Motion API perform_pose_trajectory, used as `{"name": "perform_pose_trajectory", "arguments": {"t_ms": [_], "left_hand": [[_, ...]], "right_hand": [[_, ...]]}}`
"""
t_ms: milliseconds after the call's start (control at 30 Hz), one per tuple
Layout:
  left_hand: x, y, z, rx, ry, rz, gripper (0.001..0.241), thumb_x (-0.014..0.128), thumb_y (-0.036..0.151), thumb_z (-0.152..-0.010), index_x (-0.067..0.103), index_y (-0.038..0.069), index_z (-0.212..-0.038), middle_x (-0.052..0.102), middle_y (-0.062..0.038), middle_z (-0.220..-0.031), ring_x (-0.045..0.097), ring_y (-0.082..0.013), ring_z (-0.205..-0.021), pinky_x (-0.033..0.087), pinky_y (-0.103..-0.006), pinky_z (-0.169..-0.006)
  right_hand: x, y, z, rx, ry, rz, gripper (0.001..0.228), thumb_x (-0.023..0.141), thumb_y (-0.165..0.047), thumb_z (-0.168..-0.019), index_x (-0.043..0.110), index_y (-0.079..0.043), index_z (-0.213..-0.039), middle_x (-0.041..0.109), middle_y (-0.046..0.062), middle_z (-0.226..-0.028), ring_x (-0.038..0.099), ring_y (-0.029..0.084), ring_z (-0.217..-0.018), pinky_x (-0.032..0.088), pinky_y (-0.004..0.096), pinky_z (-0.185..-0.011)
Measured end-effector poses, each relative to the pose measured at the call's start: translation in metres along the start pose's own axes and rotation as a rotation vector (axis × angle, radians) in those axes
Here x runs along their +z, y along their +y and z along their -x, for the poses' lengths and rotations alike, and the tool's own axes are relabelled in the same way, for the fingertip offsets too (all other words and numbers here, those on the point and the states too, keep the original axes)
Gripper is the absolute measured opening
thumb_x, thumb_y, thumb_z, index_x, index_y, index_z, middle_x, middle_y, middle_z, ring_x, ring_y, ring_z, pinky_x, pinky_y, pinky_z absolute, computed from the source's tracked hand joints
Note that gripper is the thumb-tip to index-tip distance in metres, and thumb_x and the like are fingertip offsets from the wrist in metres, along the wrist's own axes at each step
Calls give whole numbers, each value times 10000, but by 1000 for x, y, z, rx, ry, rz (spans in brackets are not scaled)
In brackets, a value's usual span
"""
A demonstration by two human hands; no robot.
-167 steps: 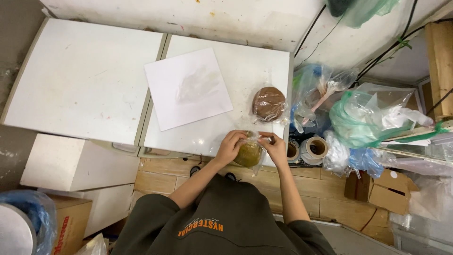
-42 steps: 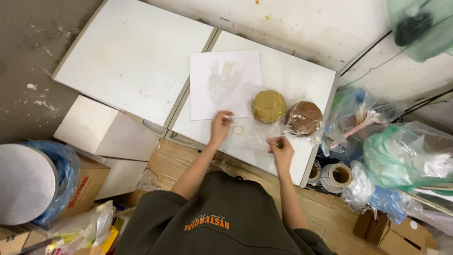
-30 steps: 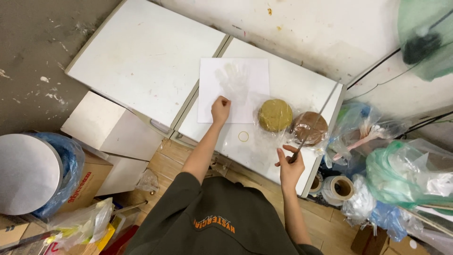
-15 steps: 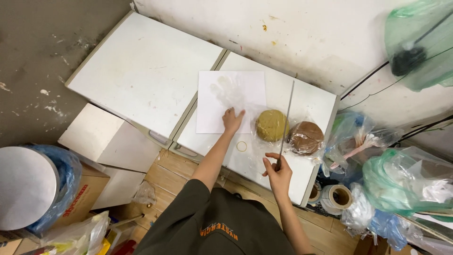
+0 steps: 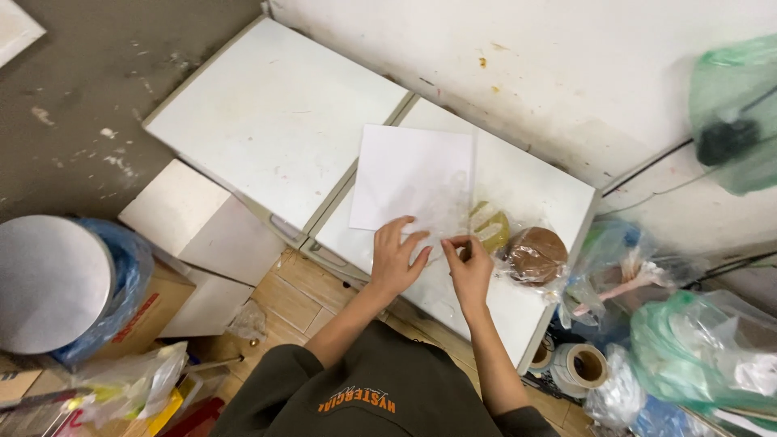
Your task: Prepare and organize dough and materials for cake decorating.
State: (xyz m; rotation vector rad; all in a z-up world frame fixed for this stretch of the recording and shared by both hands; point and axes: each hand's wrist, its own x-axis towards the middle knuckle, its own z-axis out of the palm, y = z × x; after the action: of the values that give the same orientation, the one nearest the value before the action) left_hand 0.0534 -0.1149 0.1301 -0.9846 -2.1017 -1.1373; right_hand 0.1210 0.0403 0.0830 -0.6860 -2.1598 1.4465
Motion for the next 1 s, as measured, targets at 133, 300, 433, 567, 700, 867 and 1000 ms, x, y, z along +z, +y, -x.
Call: {"name": "perform_pose_trajectory", "arguments": {"t_ms": [133,300,433,567,700,867,1000], "left_hand": [[24,-31,45,-154,-295,-42,142,674,105,-947,746,63,-1062,685,-142,-1089,658,-270,-1012,494,-408,-922],[25,-51,30,-1200,-378,853,514,465,8,-985,449,189,-1466,657,-142,-1236,650,-248,-1125,558,-403,-1020],[70,-97,65,-1173,55,1357,492,452,57,-999,418,109,-1487,623,-133,-1368,580,-232,-1262,482,-401,-1112],[51,-55,27,-1279,140,1799,725,315,541,-1084,244,5,-1566,502,-213,-1524,493,-352,-1393,419,-457,-1170],[49,-36,0,-1237,51,2017,1040,227,828,-903,223,67,-1613,432,-201,-1512,462,-352,-1369,433,-447,-1103],[55,-24,-33,-1358,124,1843,949,179,840,-846,372,150,-1468,463,-152,-1506,525,-347,-1304,468,-443,-1084],[121,-85,11,-1046,-104,1408,849,245,788,-1033,546,56,-1340,598,-262,-1265,534,-331,-1077,454,-488,-966]], "right_hand": [[37,-2,1,-161,-40,87,136,790,-157,-937,748,-35,-980,710,48,-866,524,87,-602,421,259,-530],[49,-37,32,-597,-96,89,200,670,-6,-929,655,-11,-1128,639,131,-963,651,203,-751,497,323,-653],[53,-4,46,-323,-153,103,128,700,-99,-962,617,-3,-980,584,122,-814,521,191,-614,449,338,-580],[47,10,59,-141,-139,-25,107,681,-89,-961,624,-2,-987,558,68,-743,467,134,-600,411,308,-549],[33,5,67,41,-131,-132,108,681,-107,-967,627,-14,-960,496,20,-629,400,77,-534,344,278,-482],[25,22,73,16,-80,-167,93,670,-100,-968,614,-25,-968,498,5,-623,410,68,-519,354,265,-468],[31,49,81,-130,-161,-17,68,662,-103,-961,652,-37,-973,615,-29,-763,463,62,-546,365,256,-467]]}}
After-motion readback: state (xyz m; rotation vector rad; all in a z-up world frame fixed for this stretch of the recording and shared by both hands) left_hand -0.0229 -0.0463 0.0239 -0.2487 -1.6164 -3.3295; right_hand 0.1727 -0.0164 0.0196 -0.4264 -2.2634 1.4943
